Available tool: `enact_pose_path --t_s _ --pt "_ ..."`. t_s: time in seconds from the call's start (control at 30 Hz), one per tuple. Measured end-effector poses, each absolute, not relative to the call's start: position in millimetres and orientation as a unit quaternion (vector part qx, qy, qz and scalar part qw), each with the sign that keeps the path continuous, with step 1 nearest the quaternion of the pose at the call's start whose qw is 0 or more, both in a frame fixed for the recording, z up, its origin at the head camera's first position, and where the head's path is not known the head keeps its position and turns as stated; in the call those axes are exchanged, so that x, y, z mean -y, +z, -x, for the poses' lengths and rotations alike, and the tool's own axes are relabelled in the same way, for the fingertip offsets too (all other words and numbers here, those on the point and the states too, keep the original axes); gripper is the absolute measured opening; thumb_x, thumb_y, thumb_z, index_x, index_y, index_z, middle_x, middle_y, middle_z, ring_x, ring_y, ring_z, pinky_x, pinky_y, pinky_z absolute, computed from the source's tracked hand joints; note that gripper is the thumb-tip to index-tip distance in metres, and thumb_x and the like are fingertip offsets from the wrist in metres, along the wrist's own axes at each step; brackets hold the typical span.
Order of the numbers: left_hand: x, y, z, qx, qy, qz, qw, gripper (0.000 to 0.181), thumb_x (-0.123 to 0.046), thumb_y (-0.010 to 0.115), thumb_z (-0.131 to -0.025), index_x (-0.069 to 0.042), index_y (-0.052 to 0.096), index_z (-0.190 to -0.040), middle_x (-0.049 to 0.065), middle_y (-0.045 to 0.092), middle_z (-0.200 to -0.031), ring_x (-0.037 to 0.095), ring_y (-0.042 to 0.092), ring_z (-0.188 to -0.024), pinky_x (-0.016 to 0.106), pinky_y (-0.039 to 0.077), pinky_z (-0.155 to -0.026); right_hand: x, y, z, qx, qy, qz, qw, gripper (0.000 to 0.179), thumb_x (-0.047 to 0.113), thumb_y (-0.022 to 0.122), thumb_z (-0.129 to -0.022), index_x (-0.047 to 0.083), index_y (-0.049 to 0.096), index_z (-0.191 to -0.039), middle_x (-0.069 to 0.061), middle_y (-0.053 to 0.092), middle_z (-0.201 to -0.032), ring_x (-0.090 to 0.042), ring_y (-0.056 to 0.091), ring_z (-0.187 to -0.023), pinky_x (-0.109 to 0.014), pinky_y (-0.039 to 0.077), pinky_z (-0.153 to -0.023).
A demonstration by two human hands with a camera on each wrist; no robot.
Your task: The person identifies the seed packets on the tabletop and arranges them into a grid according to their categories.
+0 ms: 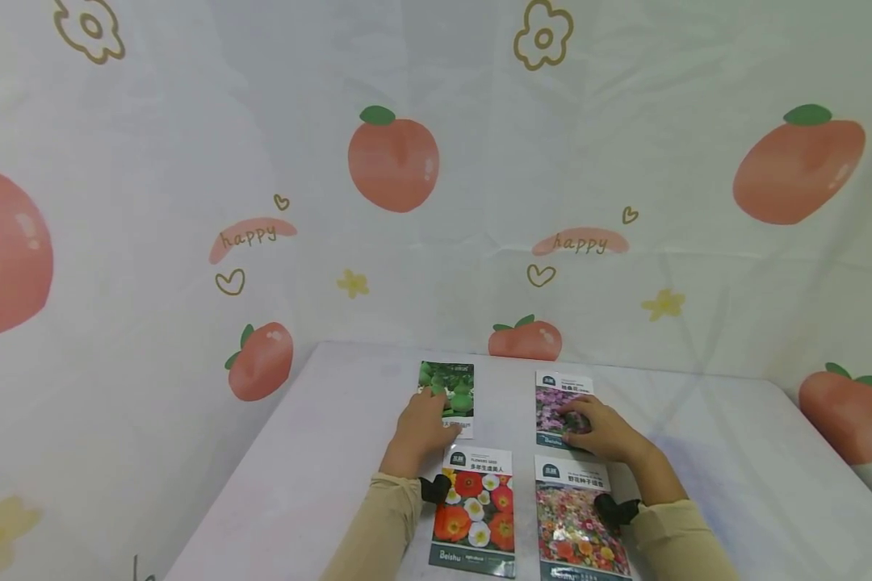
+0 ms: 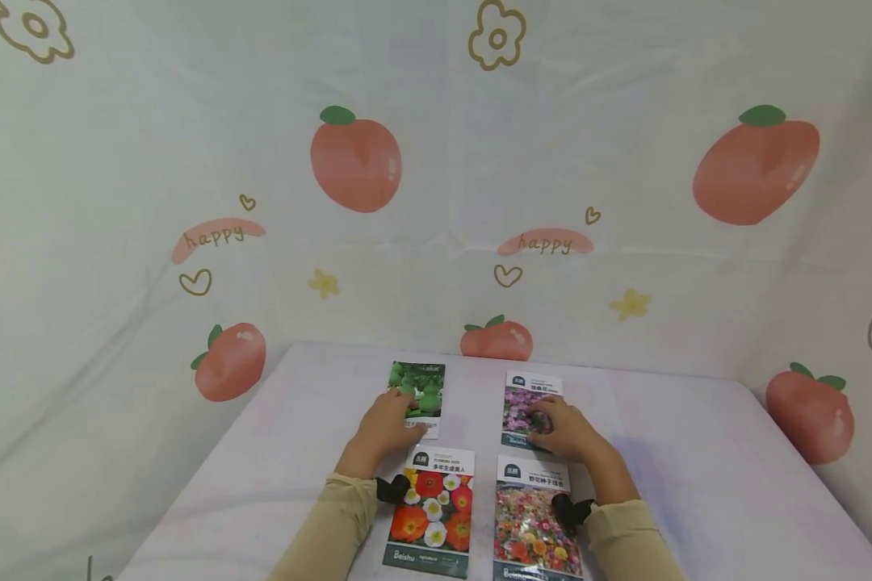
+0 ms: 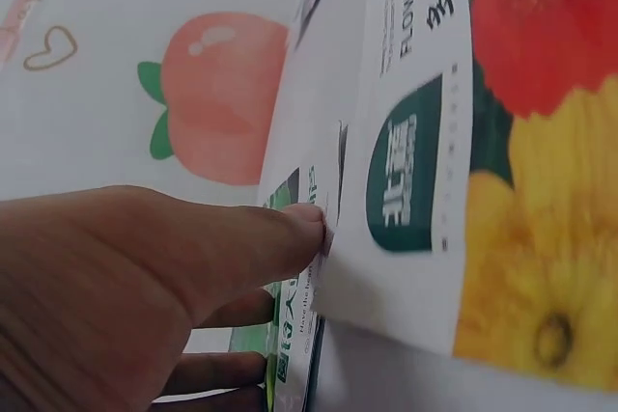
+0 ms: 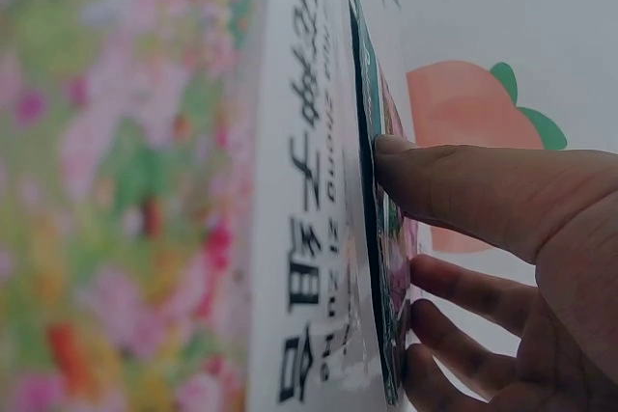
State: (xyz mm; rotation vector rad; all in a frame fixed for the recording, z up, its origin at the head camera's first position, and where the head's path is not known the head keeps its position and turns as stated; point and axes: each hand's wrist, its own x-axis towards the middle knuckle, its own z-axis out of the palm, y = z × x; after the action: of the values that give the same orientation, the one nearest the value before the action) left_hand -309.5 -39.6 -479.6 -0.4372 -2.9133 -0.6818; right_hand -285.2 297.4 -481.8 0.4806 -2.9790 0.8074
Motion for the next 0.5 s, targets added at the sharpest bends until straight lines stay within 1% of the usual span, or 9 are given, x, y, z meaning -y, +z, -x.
enact_pose_path --t_s 0.23,0.5 --pt "28.3 -477.4 308.6 0.961 -0.225 0.152 0.051 0.043 -0.028 0.083 -0.088 -0.001 0.072 -0.121 0.019 0.066 -0.122 0.035 0.063 -0.112 0.053 0.056 -0.1 -297.7 -483.3 285.6 0.955 0.256 -0.148 0.008 0.043 0.022 0.083 -0.091 0.006 0.07 -0.129 -0.032 0.054 -0.144 -0.057 0.054 -0.132 -0.072 0.046 -0.106" --pt "16.6 -474.8 307.1 0.961 -0.218 0.162 0.047 0.047 -0.029 0.082 -0.09 0.0 0.071 -0.126 0.022 0.066 -0.128 0.038 0.063 -0.117 0.055 0.056 -0.101 -297.6 -482.9 285.6 0.954 0.258 -0.152 0.012 0.042 0.021 0.084 -0.09 0.006 0.071 -0.128 -0.03 0.056 -0.141 -0.054 0.056 -0.129 -0.07 0.047 -0.104"
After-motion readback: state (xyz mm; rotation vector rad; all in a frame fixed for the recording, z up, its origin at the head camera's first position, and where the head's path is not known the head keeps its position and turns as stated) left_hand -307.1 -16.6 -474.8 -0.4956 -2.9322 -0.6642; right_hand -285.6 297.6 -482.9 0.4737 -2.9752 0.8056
